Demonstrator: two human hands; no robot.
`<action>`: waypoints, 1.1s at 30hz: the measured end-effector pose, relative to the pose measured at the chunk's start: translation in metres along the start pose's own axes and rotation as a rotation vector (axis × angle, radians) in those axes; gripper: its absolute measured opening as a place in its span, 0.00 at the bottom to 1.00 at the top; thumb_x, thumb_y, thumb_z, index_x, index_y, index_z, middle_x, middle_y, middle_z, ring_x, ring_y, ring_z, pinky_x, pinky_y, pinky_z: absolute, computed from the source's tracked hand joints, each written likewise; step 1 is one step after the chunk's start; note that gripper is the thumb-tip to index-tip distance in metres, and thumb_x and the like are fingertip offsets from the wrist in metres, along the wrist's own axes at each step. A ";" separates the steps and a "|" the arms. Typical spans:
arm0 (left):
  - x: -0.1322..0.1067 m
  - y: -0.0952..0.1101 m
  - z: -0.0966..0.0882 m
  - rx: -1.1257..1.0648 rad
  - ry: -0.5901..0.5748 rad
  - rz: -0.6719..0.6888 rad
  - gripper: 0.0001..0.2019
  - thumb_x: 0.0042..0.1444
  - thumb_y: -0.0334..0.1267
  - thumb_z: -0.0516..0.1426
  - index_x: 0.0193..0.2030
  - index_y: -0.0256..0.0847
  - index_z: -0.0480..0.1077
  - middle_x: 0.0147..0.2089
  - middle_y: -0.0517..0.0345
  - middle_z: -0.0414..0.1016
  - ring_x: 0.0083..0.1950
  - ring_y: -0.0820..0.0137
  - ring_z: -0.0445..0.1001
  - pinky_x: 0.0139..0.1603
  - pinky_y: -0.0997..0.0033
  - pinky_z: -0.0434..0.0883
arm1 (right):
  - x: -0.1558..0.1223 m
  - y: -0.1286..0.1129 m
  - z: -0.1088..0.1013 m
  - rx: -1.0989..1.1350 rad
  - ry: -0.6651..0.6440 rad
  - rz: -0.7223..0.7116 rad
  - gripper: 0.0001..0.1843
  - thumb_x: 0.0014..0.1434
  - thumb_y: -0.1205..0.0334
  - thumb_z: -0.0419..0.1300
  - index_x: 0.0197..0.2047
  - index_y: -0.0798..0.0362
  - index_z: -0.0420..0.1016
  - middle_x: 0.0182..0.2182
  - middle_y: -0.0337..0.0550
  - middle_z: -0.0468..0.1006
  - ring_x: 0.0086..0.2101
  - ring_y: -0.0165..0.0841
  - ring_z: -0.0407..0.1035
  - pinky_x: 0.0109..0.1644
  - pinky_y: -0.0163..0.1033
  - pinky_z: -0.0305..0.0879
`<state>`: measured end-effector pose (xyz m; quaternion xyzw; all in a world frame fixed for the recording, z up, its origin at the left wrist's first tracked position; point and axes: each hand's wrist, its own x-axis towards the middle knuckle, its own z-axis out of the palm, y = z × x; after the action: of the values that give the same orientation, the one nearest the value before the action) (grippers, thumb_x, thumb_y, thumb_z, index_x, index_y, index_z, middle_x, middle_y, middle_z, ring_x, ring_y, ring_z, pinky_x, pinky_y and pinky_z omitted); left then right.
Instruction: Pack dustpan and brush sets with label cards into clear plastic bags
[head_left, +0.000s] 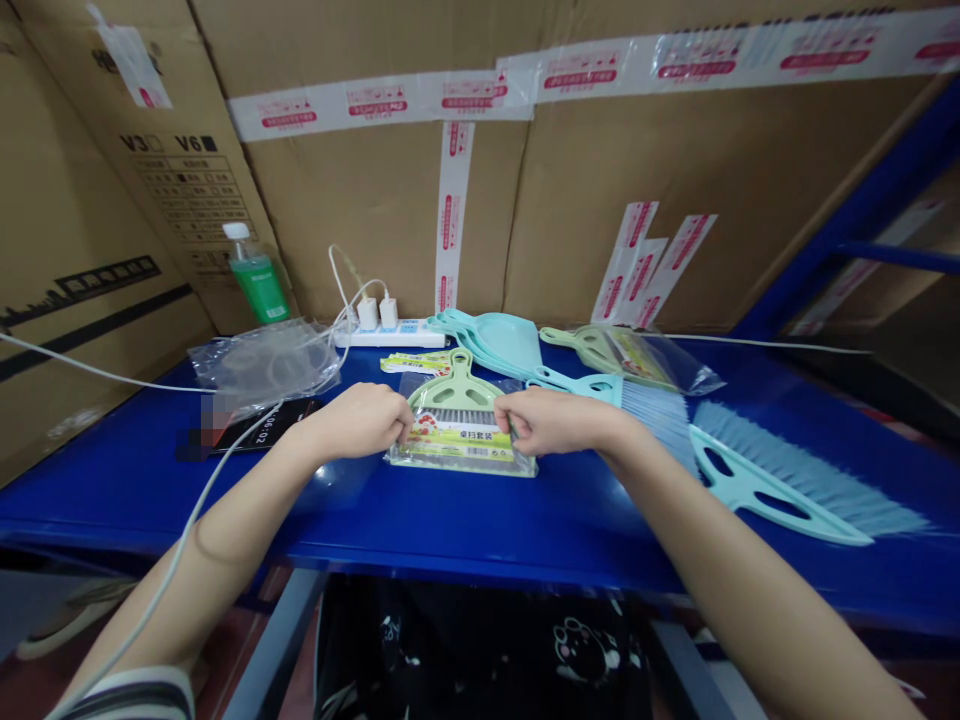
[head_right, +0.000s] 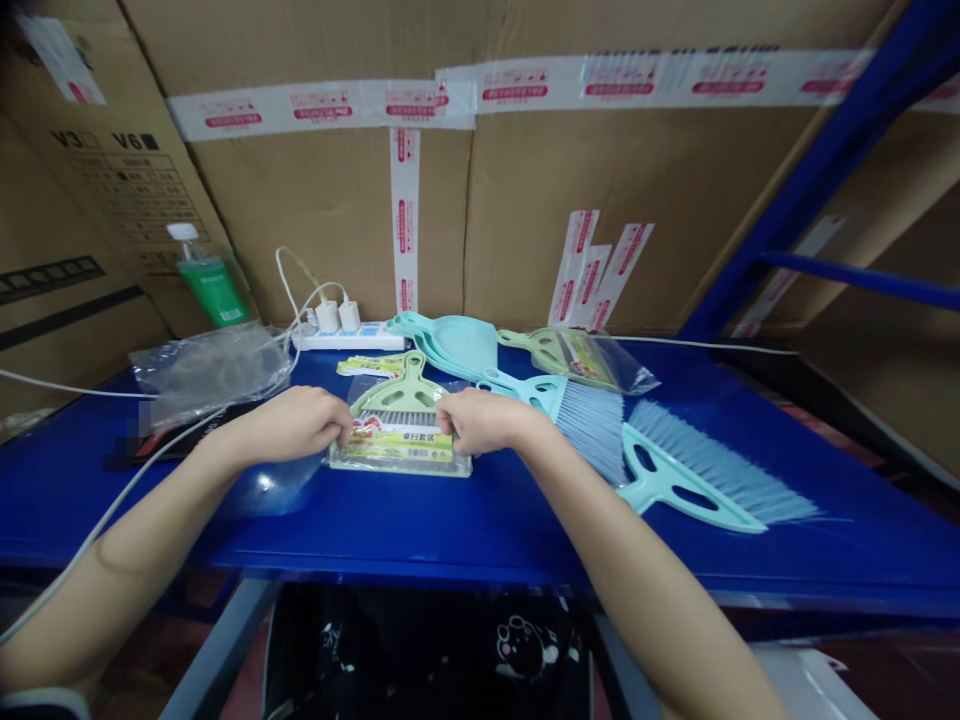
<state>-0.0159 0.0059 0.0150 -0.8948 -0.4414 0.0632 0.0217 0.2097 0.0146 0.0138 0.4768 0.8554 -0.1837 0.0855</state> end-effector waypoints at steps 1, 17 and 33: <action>0.000 0.000 0.001 -0.003 0.009 -0.005 0.16 0.44 0.24 0.47 0.26 0.43 0.75 0.32 0.62 0.79 0.34 0.69 0.75 0.35 0.72 0.66 | 0.000 0.000 -0.001 0.004 -0.003 0.000 0.15 0.41 0.78 0.54 0.32 0.52 0.64 0.20 0.31 0.64 0.24 0.28 0.61 0.29 0.32 0.52; 0.003 0.006 0.005 0.091 -0.039 -0.040 0.14 0.52 0.27 0.46 0.26 0.39 0.71 0.31 0.55 0.77 0.33 0.66 0.75 0.30 0.71 0.64 | -0.003 0.005 -0.004 0.125 -0.041 -0.023 0.13 0.42 0.78 0.54 0.29 0.50 0.61 0.19 0.30 0.65 0.25 0.29 0.66 0.28 0.32 0.56; 0.005 0.010 0.007 0.285 0.041 -0.221 0.14 0.62 0.35 0.42 0.44 0.33 0.66 0.33 0.45 0.77 0.35 0.55 0.77 0.32 0.62 0.68 | 0.007 0.017 -0.002 -0.066 0.240 0.181 0.10 0.58 0.54 0.53 0.31 0.50 0.61 0.27 0.41 0.72 0.30 0.35 0.66 0.29 0.37 0.52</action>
<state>-0.0060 0.0038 0.0062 -0.8299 -0.5231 0.1040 0.1639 0.2206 0.0288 0.0091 0.5673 0.8186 -0.0886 0.0147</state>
